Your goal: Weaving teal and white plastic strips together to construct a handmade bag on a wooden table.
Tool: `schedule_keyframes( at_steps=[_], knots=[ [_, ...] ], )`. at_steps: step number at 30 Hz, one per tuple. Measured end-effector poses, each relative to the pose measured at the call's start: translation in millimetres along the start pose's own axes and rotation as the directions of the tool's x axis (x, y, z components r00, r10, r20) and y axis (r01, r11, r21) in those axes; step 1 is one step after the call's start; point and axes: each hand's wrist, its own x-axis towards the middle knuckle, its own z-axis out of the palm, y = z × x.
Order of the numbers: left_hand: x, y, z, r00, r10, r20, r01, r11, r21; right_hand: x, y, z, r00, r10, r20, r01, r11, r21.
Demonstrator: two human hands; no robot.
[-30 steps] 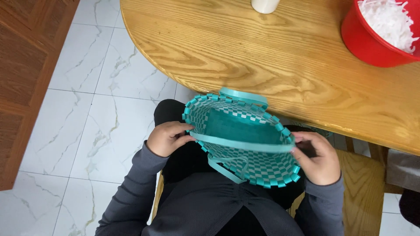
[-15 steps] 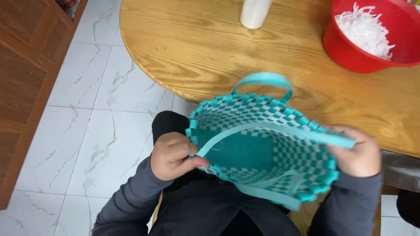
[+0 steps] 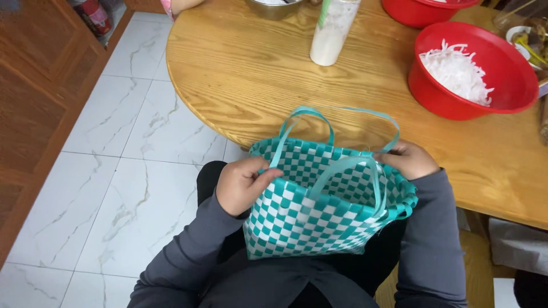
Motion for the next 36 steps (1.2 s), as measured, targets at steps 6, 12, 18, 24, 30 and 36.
schedule_keyframes(
  at_steps=[6,12,18,24,30,36],
  knots=[
    [-0.3,-9.9,8.6,1.000,0.017,-0.014,-0.017,1.000,0.003,2.0,-4.5,2.1,0.997,0.042,-0.064,-0.050,0.991,-0.126],
    [-6.5,-19.0,14.6,0.999,0.023,-0.049,-0.020,0.998,0.062,6.7,31.8,-2.3,0.894,-0.302,-0.332,0.191,0.925,-0.327],
    [-10.1,3.4,-1.8,0.979,0.202,-0.036,-0.201,0.979,0.030,-42.5,-6.8,-17.2,0.796,-0.595,-0.112,0.606,0.780,0.159],
    [-16.1,-10.7,5.4,0.980,0.184,-0.076,-0.182,0.983,0.033,-65.7,-62.8,4.9,0.771,-0.431,0.469,0.586,0.768,-0.259],
    [-21.7,-15.8,11.2,0.969,0.054,-0.243,-0.085,0.990,-0.116,-13.0,-66.6,23.9,0.938,-0.302,0.170,0.337,0.682,-0.649],
    [-14.4,-18.5,13.7,0.976,0.022,-0.216,-0.064,0.980,-0.187,26.6,-107.9,52.3,0.861,-0.370,0.348,0.507,0.581,-0.636]
  ],
)
